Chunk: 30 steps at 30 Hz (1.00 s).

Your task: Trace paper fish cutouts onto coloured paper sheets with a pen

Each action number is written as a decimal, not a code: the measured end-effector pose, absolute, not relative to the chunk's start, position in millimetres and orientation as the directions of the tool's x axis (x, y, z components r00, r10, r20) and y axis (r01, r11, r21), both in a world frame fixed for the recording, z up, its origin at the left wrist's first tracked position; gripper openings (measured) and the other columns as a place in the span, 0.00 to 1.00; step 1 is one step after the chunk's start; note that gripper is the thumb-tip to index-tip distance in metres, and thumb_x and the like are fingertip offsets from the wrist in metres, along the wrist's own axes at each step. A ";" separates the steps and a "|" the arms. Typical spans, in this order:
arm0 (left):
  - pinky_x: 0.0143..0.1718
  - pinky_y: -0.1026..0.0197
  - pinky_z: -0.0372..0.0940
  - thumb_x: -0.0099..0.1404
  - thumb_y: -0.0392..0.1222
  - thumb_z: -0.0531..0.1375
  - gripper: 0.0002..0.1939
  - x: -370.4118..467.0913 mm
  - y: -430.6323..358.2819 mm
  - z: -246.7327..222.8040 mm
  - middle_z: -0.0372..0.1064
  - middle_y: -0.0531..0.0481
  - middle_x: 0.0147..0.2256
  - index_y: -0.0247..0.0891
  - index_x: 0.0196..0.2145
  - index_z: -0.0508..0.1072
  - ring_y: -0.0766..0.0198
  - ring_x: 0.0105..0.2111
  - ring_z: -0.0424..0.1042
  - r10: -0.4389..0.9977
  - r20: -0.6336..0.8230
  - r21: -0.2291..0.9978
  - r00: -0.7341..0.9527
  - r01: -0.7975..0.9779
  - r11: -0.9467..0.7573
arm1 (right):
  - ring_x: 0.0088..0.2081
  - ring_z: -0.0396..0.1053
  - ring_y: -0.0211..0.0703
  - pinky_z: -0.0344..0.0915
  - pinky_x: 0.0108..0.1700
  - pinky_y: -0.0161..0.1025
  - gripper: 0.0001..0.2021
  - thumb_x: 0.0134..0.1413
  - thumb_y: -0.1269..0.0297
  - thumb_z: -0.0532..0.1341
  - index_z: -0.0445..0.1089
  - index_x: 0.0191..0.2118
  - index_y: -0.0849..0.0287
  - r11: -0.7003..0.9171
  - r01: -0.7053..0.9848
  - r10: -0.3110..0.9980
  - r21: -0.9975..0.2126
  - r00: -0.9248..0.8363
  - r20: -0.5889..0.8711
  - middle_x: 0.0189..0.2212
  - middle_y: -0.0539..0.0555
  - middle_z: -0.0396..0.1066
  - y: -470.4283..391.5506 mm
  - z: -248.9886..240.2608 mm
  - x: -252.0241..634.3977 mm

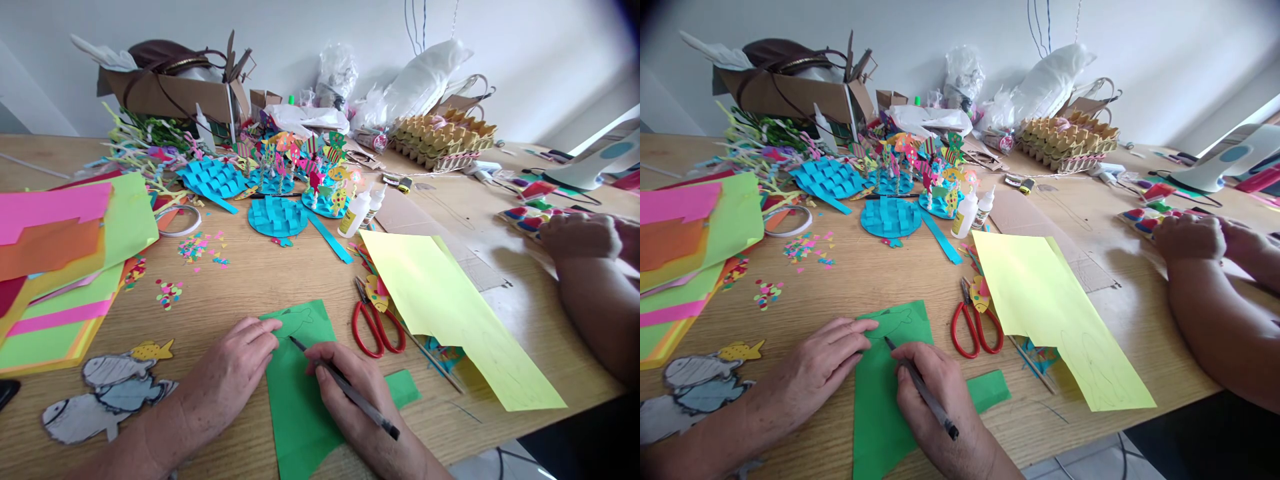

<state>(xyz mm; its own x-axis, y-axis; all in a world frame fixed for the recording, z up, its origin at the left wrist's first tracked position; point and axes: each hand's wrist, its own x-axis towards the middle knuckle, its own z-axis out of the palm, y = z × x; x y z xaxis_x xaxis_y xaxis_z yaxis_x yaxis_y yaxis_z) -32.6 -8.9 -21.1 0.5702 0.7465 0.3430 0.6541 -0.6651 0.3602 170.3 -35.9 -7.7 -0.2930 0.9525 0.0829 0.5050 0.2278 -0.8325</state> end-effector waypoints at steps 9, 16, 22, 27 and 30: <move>0.45 0.57 0.69 0.63 0.24 0.49 0.14 -32.6 -10.0 -19.7 0.73 0.44 0.42 0.36 0.30 0.70 0.60 0.43 0.71 0.758 0.333 0.382 0.561 0.655 -0.652 | 0.27 0.68 0.36 0.63 0.29 0.30 0.09 0.55 0.71 0.52 0.69 0.36 0.58 0.228 0.487 0.943 -0.843 -0.327 0.066 0.26 0.49 0.71 -35.4 -9.3 171.0; 0.45 0.57 0.69 0.62 0.24 0.50 0.13 -31.8 -9.5 -20.7 0.73 0.45 0.42 0.37 0.30 0.70 0.60 0.43 0.72 0.770 0.321 0.394 0.552 0.661 -0.638 | 0.27 0.68 0.36 0.63 0.29 0.31 0.09 0.55 0.70 0.52 0.69 0.36 0.58 0.225 0.487 0.942 -0.844 -0.331 0.060 0.27 0.49 0.72 -35.3 -7.8 170.1; 0.46 0.56 0.69 0.61 0.23 0.52 0.12 -32.5 -9.2 -21.1 0.73 0.45 0.42 0.36 0.30 0.70 0.59 0.43 0.72 0.760 0.334 0.387 0.557 0.655 -0.649 | 0.27 0.69 0.37 0.64 0.30 0.31 0.08 0.55 0.70 0.52 0.69 0.35 0.58 0.233 0.486 0.940 -0.842 -0.335 0.066 0.26 0.49 0.72 -34.3 -8.6 169.5; 0.47 0.55 0.68 0.62 0.24 0.50 0.13 -33.2 -9.6 -20.7 0.73 0.45 0.43 0.37 0.32 0.70 0.59 0.43 0.72 0.762 0.326 0.387 0.560 0.656 -0.648 | 0.27 0.69 0.36 0.64 0.30 0.31 0.09 0.55 0.70 0.52 0.69 0.36 0.59 0.236 0.483 0.939 -0.843 -0.335 0.071 0.26 0.50 0.72 -34.2 -7.7 170.1; 0.47 0.55 0.69 0.62 0.24 0.49 0.13 -33.4 -9.4 -21.0 0.73 0.45 0.43 0.36 0.31 0.70 0.59 0.43 0.72 0.759 0.331 0.382 0.561 0.656 -0.651 | 0.27 0.68 0.36 0.64 0.29 0.30 0.09 0.55 0.71 0.52 0.69 0.35 0.59 0.240 0.483 0.941 -0.842 -0.329 0.079 0.26 0.50 0.72 -35.4 -8.2 170.9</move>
